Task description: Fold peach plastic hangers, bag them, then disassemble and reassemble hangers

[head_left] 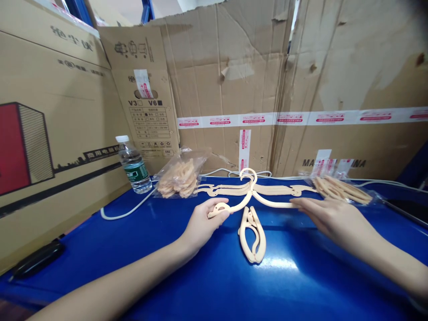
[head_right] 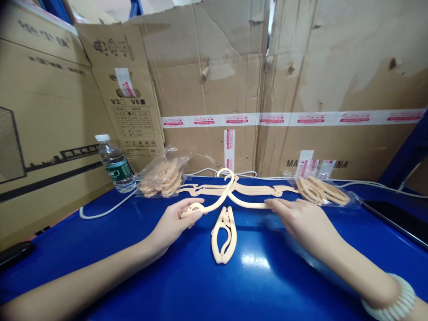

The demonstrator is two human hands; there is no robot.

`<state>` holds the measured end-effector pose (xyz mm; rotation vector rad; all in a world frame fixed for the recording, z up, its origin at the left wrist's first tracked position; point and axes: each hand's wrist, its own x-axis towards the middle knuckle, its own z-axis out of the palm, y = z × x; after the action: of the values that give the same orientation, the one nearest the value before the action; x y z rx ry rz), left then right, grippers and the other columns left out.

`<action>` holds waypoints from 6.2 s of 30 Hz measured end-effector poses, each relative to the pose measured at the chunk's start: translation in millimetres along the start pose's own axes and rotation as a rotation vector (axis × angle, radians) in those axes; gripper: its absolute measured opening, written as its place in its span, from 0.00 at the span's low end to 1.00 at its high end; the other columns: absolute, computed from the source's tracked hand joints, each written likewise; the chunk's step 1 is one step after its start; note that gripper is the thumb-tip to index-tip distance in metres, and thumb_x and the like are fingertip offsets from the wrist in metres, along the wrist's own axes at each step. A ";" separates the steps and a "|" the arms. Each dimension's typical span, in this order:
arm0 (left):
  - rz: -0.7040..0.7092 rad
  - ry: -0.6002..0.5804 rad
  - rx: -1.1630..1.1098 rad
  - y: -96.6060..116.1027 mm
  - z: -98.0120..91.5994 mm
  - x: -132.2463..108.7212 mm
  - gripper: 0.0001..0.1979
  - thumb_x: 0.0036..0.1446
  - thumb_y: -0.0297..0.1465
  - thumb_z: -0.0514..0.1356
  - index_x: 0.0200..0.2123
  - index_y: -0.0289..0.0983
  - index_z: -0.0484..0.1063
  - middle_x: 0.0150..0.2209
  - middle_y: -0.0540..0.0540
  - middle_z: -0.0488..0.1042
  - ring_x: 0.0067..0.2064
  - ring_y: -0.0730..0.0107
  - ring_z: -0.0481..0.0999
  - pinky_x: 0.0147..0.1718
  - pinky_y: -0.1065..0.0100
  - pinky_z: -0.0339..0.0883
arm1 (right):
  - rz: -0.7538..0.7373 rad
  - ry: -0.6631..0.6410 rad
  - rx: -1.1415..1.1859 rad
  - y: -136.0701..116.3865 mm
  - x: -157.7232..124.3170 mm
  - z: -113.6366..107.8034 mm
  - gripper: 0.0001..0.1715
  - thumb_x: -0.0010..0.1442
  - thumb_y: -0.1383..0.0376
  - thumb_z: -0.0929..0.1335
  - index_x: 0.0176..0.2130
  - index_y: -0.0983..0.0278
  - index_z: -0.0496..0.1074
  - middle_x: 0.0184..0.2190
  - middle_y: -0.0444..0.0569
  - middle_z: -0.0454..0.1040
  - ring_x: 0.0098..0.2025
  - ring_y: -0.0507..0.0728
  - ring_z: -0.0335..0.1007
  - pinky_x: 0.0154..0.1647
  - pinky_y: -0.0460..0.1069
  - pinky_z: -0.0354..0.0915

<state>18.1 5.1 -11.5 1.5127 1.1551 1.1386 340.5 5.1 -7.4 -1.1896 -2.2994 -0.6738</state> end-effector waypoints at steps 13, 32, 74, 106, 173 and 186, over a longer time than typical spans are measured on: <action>0.007 0.027 -0.078 -4.8 -0.7 2.0 0.29 0.49 0.36 0.66 0.55 0.31 0.72 0.26 0.51 0.70 0.26 0.73 0.64 0.30 0.69 0.59 | 0.247 0.050 0.426 -11.3 0.7 4.8 0.22 0.65 0.60 0.61 0.57 0.55 0.66 0.59 0.55 0.64 0.46 0.63 0.74 0.38 0.54 0.73; -0.017 -0.065 -0.239 2.6 7.3 -6.2 0.25 0.45 0.32 0.70 0.47 0.35 0.68 0.30 0.50 0.74 0.32 0.69 0.75 0.34 0.66 0.71 | 0.734 -0.052 1.388 -21.2 11.0 0.7 0.26 0.54 0.49 0.73 0.46 0.61 0.70 0.33 0.48 0.73 0.31 0.55 0.70 0.33 0.52 0.72; 0.119 -0.253 -0.063 8.9 14.3 -18.4 0.07 0.52 0.30 0.65 0.33 0.35 0.71 0.37 0.46 0.75 0.42 0.64 0.76 0.36 0.69 0.69 | 0.351 -0.600 1.390 -56.4 4.6 -19.4 0.27 0.62 0.54 0.68 0.60 0.54 0.68 0.59 0.53 0.69 0.58 0.65 0.66 0.57 0.60 0.66; 0.184 -0.389 -0.159 6.6 16.2 -22.8 0.13 0.53 0.26 0.66 0.44 0.39 0.79 0.48 0.45 0.66 0.42 0.67 0.77 0.45 0.63 0.73 | 0.326 -0.559 1.506 -59.2 4.7 -20.5 0.22 0.66 0.59 0.66 0.58 0.52 0.67 0.60 0.50 0.67 0.53 0.61 0.71 0.56 0.58 0.65; 0.823 -0.383 0.659 9.4 13.0 -33.3 0.24 0.58 0.28 0.60 0.57 0.39 0.61 0.49 0.42 0.75 0.51 0.58 0.73 0.51 0.58 0.64 | 0.076 -0.472 0.527 -50.1 1.5 -8.7 0.52 0.49 0.38 0.70 0.65 0.58 0.60 0.54 0.61 0.70 0.55 0.74 0.66 0.54 0.70 0.61; 1.327 1.198 0.039 79.2 -98.9 15.2 0.29 0.37 0.22 0.57 0.47 0.31 0.60 0.35 0.50 0.62 0.36 0.71 0.67 0.38 0.66 0.65 | 0.319 0.002 0.637 -39.4 8.2 -21.6 0.23 0.66 0.53 0.62 0.58 0.57 0.63 0.34 0.48 0.70 0.36 0.58 0.68 0.39 0.53 0.66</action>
<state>-63.7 18.1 85.6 1.5684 0.6700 3.2016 307.0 -23.0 5.9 -1.1785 -2.0134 0.1693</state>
